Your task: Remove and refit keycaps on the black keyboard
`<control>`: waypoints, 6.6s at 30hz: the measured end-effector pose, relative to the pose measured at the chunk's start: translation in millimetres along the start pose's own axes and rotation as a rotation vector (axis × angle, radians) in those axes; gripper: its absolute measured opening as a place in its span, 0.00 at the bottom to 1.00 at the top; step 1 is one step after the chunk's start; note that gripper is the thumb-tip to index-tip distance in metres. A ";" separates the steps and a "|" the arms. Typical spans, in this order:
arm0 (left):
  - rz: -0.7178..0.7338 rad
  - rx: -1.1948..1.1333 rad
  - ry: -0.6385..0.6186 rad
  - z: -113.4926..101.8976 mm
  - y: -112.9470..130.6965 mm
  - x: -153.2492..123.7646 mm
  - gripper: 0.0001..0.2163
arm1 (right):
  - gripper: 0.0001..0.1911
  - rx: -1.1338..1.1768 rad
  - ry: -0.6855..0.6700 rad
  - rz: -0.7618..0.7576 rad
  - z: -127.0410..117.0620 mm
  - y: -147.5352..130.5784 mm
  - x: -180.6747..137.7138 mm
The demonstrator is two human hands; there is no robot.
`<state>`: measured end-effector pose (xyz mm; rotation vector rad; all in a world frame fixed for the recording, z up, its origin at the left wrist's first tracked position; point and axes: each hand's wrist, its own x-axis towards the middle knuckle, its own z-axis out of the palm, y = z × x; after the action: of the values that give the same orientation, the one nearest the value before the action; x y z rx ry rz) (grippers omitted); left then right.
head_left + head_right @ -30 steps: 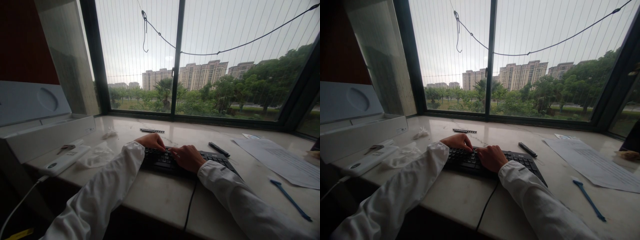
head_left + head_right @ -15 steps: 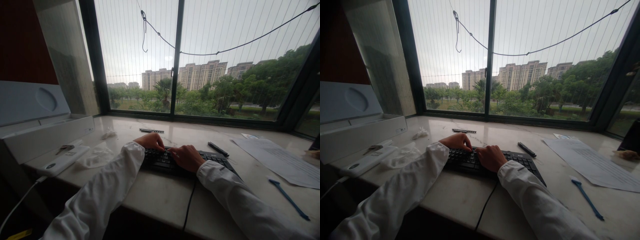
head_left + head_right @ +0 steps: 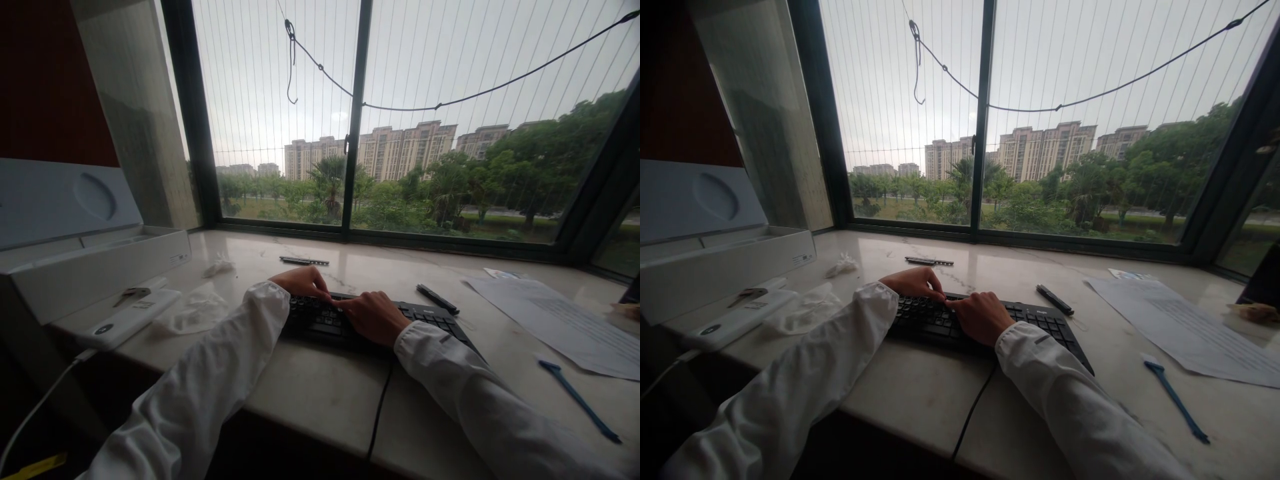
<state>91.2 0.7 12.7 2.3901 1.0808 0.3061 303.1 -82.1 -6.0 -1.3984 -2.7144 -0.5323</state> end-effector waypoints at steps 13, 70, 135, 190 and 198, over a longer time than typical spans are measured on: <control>-0.417 -0.356 0.015 17.6 -18.3 26.5 0.26 | 0.26 0.091 -0.021 0.034 -3.1 -6.5 1.7; -0.264 0.684 0.490 -25.2 -55.7 68.0 0.10 | 0.16 0.134 0.148 0.124 -3.6 5.4 -2.4; 0.110 0.017 0.035 -1.4 -10.3 -4.4 0.10 | 0.23 -0.044 0.049 0.175 -1.4 -7.5 0.1; 0.118 0.029 -0.028 -7.3 -12.6 -8.5 0.13 | 0.25 -0.036 0.024 0.186 -5.3 -9.3 -1.6; 0.115 0.052 0.015 -8.0 -9.4 -10.0 0.13 | 0.24 -0.038 0.051 0.174 -3.9 -8.6 -1.6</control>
<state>75.5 1.3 14.6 2.5053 0.9713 0.3392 296.7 -89.2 -5.1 -1.5877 -2.5248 -0.6006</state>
